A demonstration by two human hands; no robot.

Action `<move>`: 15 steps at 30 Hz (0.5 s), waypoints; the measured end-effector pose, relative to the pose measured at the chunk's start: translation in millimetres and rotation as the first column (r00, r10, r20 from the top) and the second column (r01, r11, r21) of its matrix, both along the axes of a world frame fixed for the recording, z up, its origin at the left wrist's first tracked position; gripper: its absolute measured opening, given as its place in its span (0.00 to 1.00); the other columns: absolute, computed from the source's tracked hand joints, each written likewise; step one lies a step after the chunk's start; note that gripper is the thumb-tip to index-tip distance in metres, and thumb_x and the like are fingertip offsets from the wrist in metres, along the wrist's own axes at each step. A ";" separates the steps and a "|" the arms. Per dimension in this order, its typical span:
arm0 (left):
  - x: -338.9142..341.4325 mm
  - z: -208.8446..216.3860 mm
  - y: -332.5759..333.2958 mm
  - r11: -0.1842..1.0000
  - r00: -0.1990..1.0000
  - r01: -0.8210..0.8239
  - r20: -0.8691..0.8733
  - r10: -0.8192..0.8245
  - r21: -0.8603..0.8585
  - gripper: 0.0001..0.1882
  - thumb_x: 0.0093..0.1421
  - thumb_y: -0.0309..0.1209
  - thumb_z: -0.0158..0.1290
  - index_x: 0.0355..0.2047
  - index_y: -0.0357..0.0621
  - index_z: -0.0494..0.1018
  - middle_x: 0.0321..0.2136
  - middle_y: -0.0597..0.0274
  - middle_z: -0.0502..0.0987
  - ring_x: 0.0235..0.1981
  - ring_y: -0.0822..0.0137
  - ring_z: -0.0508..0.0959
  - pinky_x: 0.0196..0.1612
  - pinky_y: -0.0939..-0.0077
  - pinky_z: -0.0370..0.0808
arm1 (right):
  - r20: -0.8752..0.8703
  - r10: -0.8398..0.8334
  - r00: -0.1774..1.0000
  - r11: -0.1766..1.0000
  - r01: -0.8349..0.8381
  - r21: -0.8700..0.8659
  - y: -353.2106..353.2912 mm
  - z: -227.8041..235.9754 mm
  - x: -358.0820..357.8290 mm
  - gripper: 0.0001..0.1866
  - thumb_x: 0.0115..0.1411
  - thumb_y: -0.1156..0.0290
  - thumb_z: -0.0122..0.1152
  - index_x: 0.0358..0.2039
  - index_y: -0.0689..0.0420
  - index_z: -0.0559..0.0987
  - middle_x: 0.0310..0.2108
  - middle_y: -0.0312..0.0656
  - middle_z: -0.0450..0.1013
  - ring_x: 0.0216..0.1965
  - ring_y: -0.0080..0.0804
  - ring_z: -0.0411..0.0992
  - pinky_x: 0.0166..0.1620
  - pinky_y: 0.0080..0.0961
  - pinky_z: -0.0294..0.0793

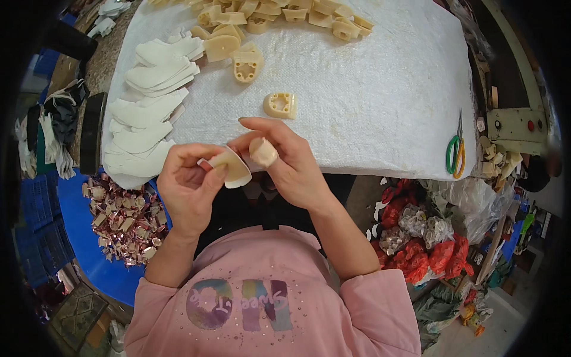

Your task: The recorder is assembling internal shoe heel components by inserting white padding strips into the plastic heel shells.

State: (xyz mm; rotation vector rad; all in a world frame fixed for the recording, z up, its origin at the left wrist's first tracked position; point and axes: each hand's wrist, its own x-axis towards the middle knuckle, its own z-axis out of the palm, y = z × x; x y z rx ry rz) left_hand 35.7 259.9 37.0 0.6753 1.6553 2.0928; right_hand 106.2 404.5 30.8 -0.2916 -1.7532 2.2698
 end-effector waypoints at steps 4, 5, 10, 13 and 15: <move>1.2 -8.8 0.3 0.998 0.980 0.007 0.200 -0.020 0.062 0.07 0.55 0.21 0.55 0.33 0.31 0.70 0.36 0.54 0.75 0.37 0.72 0.75 0.41 0.80 0.74 | -0.106 0.085 0.991 0.958 -0.052 0.284 2.3 1.3 0.0 0.09 0.56 0.75 0.52 0.38 0.59 0.72 0.36 0.41 0.69 0.42 0.36 0.64 0.48 0.30 0.62; 2.2 -10.7 1.8 0.997 0.985 0.025 0.167 -0.038 0.079 0.07 0.55 0.21 0.55 0.33 0.31 0.70 0.36 0.54 0.75 0.36 0.72 0.75 0.41 0.80 0.74 | -0.106 0.086 0.991 0.958 -0.053 0.283 -1.4 1.9 -0.2 0.09 0.56 0.75 0.52 0.38 0.59 0.72 0.36 0.41 0.69 0.42 0.36 0.64 0.48 0.30 0.62; 3.9 -10.1 5.1 0.992 0.982 0.027 0.181 -0.049 0.121 0.07 0.55 0.20 0.55 0.33 0.31 0.71 0.36 0.54 0.75 0.36 0.73 0.75 0.41 0.79 0.74 | -0.128 -0.134 0.983 0.853 0.180 0.490 -13.0 2.9 -3.9 0.06 0.51 0.76 0.55 0.30 0.59 0.69 0.32 0.43 0.67 0.36 0.38 0.63 0.40 0.31 0.62; 0.2 -11.0 2.2 0.997 0.989 0.031 0.141 -0.041 0.075 0.07 0.55 0.20 0.55 0.33 0.31 0.71 0.35 0.54 0.75 0.35 0.73 0.75 0.40 0.80 0.74 | -0.051 -0.069 0.996 0.959 0.080 0.271 -6.3 5.5 -3.6 0.06 0.51 0.75 0.56 0.30 0.59 0.70 0.32 0.42 0.67 0.36 0.38 0.63 0.42 0.31 0.62; -1.4 -7.7 1.7 0.997 0.990 0.072 0.123 -0.074 0.017 0.06 0.56 0.21 0.55 0.33 0.31 0.71 0.35 0.55 0.76 0.35 0.74 0.75 0.40 0.80 0.74 | -0.002 -0.004 1.000 0.992 0.004 0.126 -1.8 5.7 -3.7 0.06 0.51 0.74 0.56 0.29 0.59 0.70 0.32 0.42 0.67 0.36 0.38 0.63 0.42 0.31 0.62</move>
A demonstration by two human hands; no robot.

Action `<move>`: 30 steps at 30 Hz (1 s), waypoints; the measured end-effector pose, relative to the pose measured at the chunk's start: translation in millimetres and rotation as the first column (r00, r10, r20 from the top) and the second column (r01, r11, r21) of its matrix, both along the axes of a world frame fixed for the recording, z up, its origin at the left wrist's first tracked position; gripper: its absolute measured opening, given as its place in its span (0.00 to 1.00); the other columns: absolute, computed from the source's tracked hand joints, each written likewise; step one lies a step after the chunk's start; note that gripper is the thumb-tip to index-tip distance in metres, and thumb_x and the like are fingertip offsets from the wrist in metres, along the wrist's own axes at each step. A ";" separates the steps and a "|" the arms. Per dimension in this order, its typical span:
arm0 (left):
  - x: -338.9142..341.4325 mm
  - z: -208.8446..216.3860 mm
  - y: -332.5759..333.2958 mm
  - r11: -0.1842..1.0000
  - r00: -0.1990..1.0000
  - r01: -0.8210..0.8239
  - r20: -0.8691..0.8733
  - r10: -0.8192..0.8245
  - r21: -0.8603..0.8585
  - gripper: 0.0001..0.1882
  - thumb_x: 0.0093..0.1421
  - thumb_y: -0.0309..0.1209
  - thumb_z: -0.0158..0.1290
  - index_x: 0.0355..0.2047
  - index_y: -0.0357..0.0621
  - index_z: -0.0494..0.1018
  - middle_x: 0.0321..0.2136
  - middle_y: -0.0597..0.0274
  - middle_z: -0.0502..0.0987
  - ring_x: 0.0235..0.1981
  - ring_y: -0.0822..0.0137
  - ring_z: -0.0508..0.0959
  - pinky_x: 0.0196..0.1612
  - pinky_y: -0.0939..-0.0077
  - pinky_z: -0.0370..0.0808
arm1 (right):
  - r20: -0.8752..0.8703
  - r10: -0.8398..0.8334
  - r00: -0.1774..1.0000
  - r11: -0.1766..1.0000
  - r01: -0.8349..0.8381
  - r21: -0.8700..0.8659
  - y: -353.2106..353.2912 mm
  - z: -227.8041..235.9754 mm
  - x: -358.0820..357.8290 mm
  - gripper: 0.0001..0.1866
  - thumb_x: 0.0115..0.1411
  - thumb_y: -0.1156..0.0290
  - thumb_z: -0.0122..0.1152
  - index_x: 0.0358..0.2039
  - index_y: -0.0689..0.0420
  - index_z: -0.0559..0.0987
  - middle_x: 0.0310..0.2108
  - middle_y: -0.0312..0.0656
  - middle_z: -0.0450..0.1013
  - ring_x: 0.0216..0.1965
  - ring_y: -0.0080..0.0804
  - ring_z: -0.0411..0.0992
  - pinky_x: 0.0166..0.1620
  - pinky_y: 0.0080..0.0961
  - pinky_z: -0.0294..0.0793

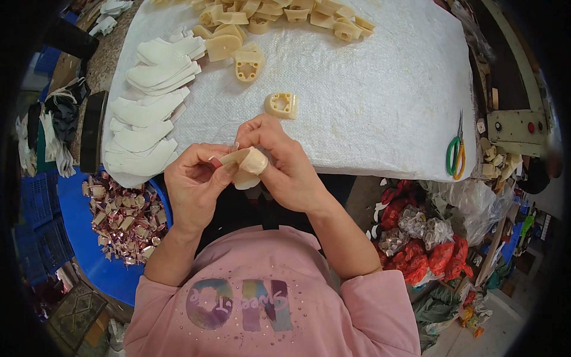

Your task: The recorder is assembling internal shoe heel components by inserting white padding strips into the plastic heel shells.

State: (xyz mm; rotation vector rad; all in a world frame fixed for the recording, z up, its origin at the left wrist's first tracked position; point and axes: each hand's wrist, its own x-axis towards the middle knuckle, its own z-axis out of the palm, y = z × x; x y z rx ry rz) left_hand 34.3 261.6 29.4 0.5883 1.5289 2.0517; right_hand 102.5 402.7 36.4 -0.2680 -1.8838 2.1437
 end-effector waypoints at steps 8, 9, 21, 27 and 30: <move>3.5 7.1 3.0 0.974 0.897 -0.170 -0.434 0.090 -0.149 0.07 0.52 0.28 0.59 0.28 0.37 0.74 0.37 0.53 0.73 0.34 0.68 0.75 0.34 0.79 0.72 | -0.248 -0.074 0.966 0.731 0.222 0.646 -3.7 -0.8 3.6 0.08 0.46 0.76 0.59 0.28 0.58 0.70 0.31 0.43 0.66 0.33 0.41 0.62 0.40 0.32 0.61; 3.4 8.1 2.6 0.978 0.916 -0.154 -0.390 0.088 -0.141 0.07 0.52 0.28 0.59 0.27 0.38 0.74 0.37 0.53 0.72 0.35 0.66 0.74 0.34 0.78 0.72 | -0.234 -0.028 0.972 0.830 0.153 0.537 -0.2 -4.5 5.8 0.09 0.49 0.76 0.59 0.31 0.59 0.71 0.31 0.41 0.67 0.36 0.37 0.63 0.42 0.30 0.63; -8.0 3.1 -7.5 0.999 0.752 -0.008 -0.659 0.030 0.037 0.08 0.52 0.27 0.57 0.33 0.41 0.76 0.35 0.56 0.71 0.38 0.60 0.71 0.36 0.74 0.68 | -0.100 0.161 0.982 0.966 -0.136 0.222 21.1 2.7 3.9 0.21 0.48 0.76 0.65 0.44 0.61 0.72 0.36 0.39 0.75 0.37 0.28 0.72 0.38 0.22 0.73; -4.4 9.7 -4.3 0.933 0.927 0.358 0.131 -0.353 -0.021 0.28 0.65 0.42 0.37 0.60 0.38 0.50 0.40 0.57 0.69 0.33 0.75 0.70 0.34 0.84 0.67 | -0.253 0.121 0.960 0.902 0.000 0.432 1.5 9.2 2.6 0.25 0.43 0.77 0.67 0.45 0.55 0.73 0.39 0.38 0.73 0.34 0.34 0.70 0.37 0.26 0.72; 2.5 -3.3 0.0 0.956 0.951 0.294 0.093 -0.295 0.016 0.28 0.64 0.42 0.37 0.57 0.35 0.51 0.40 0.59 0.68 0.32 0.74 0.70 0.35 0.81 0.68 | -0.228 0.156 0.961 0.917 -0.054 0.396 0.8 -6.1 4.0 0.25 0.44 0.76 0.67 0.45 0.55 0.73 0.42 0.41 0.71 0.37 0.35 0.68 0.39 0.27 0.69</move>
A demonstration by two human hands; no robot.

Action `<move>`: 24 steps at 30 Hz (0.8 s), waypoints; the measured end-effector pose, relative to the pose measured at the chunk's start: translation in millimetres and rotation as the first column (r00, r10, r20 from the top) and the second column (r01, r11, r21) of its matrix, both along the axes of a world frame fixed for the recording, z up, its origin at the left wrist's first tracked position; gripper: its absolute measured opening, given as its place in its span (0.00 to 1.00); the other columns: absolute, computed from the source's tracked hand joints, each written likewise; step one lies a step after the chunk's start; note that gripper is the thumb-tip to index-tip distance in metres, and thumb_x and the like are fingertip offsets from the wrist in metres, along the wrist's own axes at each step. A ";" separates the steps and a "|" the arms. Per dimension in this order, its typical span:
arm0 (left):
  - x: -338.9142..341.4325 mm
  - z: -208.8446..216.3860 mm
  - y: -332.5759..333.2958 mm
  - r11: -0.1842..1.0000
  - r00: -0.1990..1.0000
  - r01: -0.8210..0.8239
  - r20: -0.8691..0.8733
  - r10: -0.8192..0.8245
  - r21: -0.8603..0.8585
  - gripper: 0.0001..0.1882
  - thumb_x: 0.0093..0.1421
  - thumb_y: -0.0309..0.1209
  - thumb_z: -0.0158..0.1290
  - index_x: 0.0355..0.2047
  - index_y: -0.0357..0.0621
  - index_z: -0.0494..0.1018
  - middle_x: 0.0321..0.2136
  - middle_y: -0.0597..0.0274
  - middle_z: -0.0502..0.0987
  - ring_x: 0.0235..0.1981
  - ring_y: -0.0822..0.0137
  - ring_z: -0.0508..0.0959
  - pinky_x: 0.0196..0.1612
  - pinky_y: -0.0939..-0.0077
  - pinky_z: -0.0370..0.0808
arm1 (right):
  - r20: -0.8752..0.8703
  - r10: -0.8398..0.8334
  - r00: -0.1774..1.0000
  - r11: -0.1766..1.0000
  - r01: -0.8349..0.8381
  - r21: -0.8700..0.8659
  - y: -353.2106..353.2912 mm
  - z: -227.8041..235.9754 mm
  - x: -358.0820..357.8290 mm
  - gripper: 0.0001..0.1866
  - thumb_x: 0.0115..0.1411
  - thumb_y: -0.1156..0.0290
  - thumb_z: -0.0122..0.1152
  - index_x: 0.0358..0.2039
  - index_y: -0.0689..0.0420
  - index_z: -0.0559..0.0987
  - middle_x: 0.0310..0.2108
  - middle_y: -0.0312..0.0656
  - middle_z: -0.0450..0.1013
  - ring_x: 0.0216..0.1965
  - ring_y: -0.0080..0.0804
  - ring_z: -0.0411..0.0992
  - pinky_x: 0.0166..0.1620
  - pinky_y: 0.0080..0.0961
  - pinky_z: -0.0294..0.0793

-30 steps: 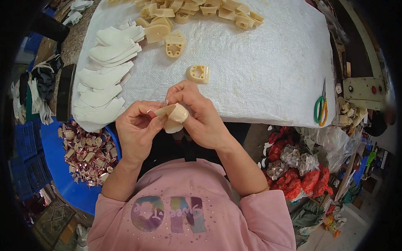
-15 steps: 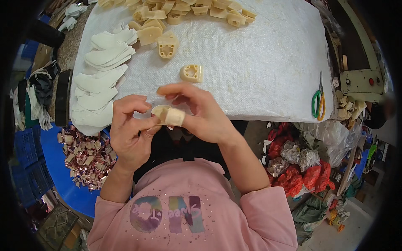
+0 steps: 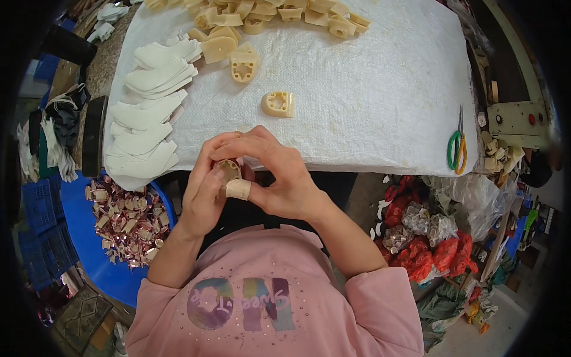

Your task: The recorder is assembling internal shoe heel components by inserting white padding strips into the plastic heel shells.

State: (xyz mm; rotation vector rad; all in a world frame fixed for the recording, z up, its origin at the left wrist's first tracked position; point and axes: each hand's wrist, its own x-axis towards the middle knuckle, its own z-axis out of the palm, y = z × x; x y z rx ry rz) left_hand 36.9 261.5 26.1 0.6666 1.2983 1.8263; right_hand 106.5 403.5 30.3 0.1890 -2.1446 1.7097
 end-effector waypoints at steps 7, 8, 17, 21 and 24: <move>11.1 0.5 -1.8 0.999 0.995 -0.032 0.090 0.034 -0.022 0.34 0.64 0.49 0.37 0.60 0.40 0.43 0.39 0.59 0.68 0.32 0.73 0.71 0.34 0.82 0.69 | 0.105 -0.140 0.985 0.987 0.148 -0.068 -6.9 -6.8 1.3 0.12 0.56 0.68 0.57 0.41 0.55 0.74 0.39 0.40 0.65 0.37 0.32 0.67 0.38 0.25 0.69; 13.3 0.9 0.4 0.997 0.990 -0.069 0.124 0.063 0.046 0.36 0.63 0.53 0.37 0.61 0.40 0.42 0.41 0.59 0.67 0.32 0.73 0.71 0.33 0.82 0.70 | 0.108 -0.146 0.983 0.986 0.154 -0.066 -6.6 -1.4 -1.9 0.12 0.56 0.68 0.57 0.41 0.55 0.74 0.39 0.40 0.65 0.37 0.32 0.67 0.38 0.25 0.69; 27.0 7.1 11.8 0.965 0.904 -0.262 -0.345 0.252 0.018 0.38 0.63 0.56 0.31 0.55 0.29 0.50 0.46 0.53 0.63 0.44 0.70 0.67 0.46 0.80 0.65 | 0.323 0.333 0.886 0.769 -0.057 -0.637 -8.5 0.0 -4.0 0.07 0.59 0.68 0.51 0.32 0.58 0.72 0.32 0.35 0.69 0.16 0.16 0.65 0.14 0.11 0.67; 28.6 0.2 12.8 0.943 0.859 -0.332 -0.409 0.309 0.015 0.37 0.63 0.56 0.30 0.54 0.30 0.51 0.45 0.54 0.63 0.43 0.71 0.67 0.46 0.80 0.64 | 0.212 0.150 0.966 0.899 -0.043 -0.437 -19.6 -9.6 -2.7 0.06 0.60 0.70 0.50 0.34 0.58 0.72 0.38 0.39 0.67 0.30 0.26 0.67 0.31 0.19 0.70; 27.3 -2.4 11.0 0.933 0.874 -0.360 -0.338 0.349 0.033 0.33 0.65 0.52 0.32 0.53 0.31 0.53 0.44 0.55 0.63 0.41 0.72 0.67 0.45 0.80 0.64 | 0.065 0.061 0.996 0.942 -0.036 -0.334 -26.8 -17.2 0.7 0.11 0.64 0.67 0.45 0.42 0.57 0.72 0.40 0.41 0.67 0.43 0.35 0.63 0.48 0.29 0.61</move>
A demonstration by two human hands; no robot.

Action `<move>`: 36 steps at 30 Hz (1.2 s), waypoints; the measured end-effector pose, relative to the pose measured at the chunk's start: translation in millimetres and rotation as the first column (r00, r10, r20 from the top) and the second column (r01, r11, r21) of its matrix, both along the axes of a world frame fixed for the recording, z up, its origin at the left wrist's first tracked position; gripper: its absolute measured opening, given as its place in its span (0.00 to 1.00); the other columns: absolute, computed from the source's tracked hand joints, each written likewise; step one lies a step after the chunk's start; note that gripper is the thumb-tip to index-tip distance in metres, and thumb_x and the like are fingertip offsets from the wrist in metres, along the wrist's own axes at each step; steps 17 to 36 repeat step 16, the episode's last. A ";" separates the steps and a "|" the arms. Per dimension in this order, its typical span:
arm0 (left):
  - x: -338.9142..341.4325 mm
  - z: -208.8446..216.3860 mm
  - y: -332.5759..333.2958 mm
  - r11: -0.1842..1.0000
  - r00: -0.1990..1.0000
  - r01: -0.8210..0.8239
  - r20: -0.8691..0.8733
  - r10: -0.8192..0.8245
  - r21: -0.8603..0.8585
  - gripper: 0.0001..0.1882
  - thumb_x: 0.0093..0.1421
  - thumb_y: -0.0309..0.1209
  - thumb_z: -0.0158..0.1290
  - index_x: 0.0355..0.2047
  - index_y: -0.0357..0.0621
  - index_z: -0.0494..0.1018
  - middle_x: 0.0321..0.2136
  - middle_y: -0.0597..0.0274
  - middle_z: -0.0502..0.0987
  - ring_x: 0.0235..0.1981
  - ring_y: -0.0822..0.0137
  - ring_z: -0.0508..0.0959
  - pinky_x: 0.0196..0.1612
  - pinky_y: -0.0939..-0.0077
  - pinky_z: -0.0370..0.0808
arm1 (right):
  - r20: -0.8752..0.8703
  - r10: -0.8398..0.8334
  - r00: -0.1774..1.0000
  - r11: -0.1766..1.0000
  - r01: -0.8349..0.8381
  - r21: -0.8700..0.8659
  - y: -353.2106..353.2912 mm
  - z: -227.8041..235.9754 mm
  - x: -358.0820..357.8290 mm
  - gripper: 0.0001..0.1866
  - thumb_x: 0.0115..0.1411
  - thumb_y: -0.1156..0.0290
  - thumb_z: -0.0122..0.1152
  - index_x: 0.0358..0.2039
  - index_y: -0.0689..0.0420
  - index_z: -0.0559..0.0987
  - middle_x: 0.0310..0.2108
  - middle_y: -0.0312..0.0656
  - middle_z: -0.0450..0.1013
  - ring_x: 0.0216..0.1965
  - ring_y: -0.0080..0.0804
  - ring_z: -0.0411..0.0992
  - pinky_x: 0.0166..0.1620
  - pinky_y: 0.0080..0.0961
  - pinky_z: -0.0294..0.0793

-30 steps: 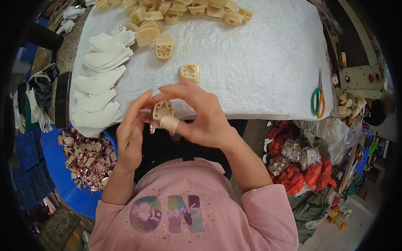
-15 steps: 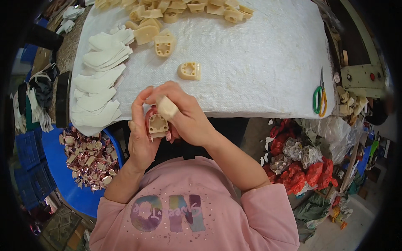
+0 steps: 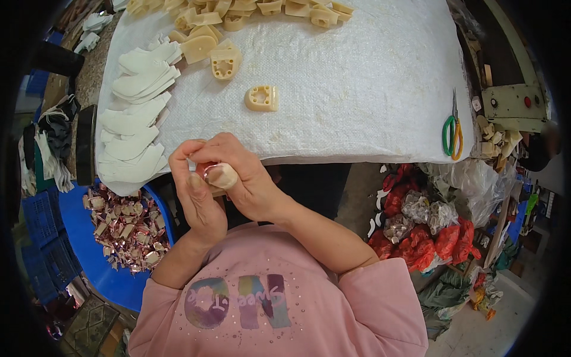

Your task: The recorder is assembling internal shoe heel components by inserting white padding strips into the plastic heel shells.

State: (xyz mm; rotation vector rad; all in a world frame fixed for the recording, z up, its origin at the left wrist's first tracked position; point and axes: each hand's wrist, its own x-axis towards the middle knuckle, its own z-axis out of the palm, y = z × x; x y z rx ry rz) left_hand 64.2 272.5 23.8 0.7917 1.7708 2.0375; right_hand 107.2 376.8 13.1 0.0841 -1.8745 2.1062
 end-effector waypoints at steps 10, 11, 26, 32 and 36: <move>-1.2 1.9 7.2 0.992 0.993 -0.119 0.027 0.118 0.031 0.21 0.65 0.36 0.32 0.52 0.34 0.56 0.41 0.58 0.65 0.38 0.74 0.66 0.43 0.80 0.65 | -0.070 -0.101 0.992 0.994 0.099 -0.033 -11.1 3.0 0.4 0.15 0.63 0.70 0.41 0.49 0.58 0.69 0.42 0.44 0.65 0.43 0.34 0.64 0.48 0.27 0.62; -1.1 -0.1 6.5 0.993 0.994 -0.114 -0.003 0.114 0.014 0.21 0.65 0.36 0.32 0.54 0.36 0.55 0.41 0.58 0.65 0.39 0.74 0.67 0.43 0.80 0.65 | -0.062 -0.132 0.989 0.991 0.134 0.017 -11.3 2.3 -0.2 0.14 0.63 0.71 0.42 0.48 0.58 0.69 0.41 0.43 0.65 0.41 0.35 0.65 0.46 0.27 0.63; -7.4 -2.7 -1.0 0.958 0.893 0.089 0.405 -0.198 0.272 0.23 0.65 0.40 0.35 0.57 0.43 0.52 0.42 0.59 0.66 0.41 0.72 0.68 0.45 0.80 0.65 | 0.057 -0.200 0.978 0.980 0.198 0.031 -7.9 6.5 -2.3 0.13 0.62 0.71 0.44 0.45 0.59 0.71 0.38 0.42 0.66 0.37 0.37 0.66 0.42 0.27 0.65; -7.4 -2.7 -1.0 0.958 0.893 0.089 0.405 -0.198 0.272 0.23 0.65 0.40 0.35 0.57 0.43 0.52 0.42 0.59 0.66 0.41 0.72 0.68 0.45 0.80 0.65 | 0.057 -0.200 0.978 0.980 0.198 0.031 -7.9 6.5 -2.3 0.13 0.62 0.71 0.44 0.45 0.59 0.71 0.38 0.42 0.66 0.37 0.37 0.66 0.42 0.27 0.65; -7.4 -2.7 -1.0 0.958 0.893 0.089 0.405 -0.198 0.272 0.23 0.65 0.40 0.35 0.57 0.43 0.52 0.42 0.59 0.66 0.41 0.72 0.68 0.45 0.80 0.65 | 0.057 -0.200 0.978 0.980 0.198 0.031 -7.9 6.5 -2.3 0.13 0.62 0.71 0.44 0.45 0.59 0.71 0.38 0.42 0.66 0.37 0.37 0.66 0.42 0.27 0.65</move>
